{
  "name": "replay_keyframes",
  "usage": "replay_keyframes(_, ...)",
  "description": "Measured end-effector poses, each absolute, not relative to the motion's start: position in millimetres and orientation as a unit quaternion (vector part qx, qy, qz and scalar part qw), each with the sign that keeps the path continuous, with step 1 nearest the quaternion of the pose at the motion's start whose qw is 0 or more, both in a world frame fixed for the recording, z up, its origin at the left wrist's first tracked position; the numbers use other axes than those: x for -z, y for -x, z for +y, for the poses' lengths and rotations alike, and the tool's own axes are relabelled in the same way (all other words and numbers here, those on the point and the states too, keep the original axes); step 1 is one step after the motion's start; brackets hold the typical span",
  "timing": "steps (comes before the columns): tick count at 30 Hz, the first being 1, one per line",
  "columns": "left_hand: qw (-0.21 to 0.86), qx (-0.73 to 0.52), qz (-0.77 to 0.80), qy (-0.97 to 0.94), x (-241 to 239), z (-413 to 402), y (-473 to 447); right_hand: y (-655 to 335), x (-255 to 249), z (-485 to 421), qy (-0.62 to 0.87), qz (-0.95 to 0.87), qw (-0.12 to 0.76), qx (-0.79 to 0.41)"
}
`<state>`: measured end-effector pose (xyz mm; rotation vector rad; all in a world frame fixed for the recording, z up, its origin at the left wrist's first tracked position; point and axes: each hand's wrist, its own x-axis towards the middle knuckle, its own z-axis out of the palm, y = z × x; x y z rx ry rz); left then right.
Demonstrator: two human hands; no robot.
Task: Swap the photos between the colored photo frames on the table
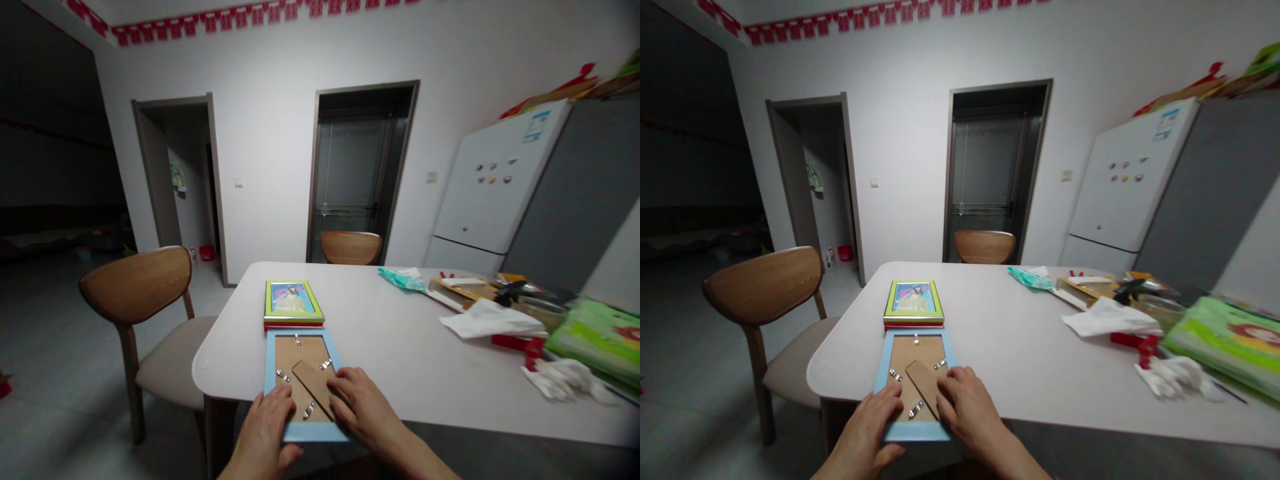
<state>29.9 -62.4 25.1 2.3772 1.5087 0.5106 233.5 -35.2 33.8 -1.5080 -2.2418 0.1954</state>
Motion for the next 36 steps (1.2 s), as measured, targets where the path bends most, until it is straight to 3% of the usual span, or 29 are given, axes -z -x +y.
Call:
replay_keyframes(8, 0.149, -0.16, 0.533, -0.818, -32, -60, -29, -232, -24, 8, 0.589, -0.778, 0.213, -0.052)
replay_keyframes(24, 0.137, -0.161, 0.547, -0.81, -29, -63, -32, -227, -32, 0, 0.565, -0.8, 0.2, -0.039)
replay_keyframes(36, 0.138, -0.172, 0.536, -0.815, -22, -63, -29, -166, -30, 7, 0.447, -0.871, 0.196, -0.061)
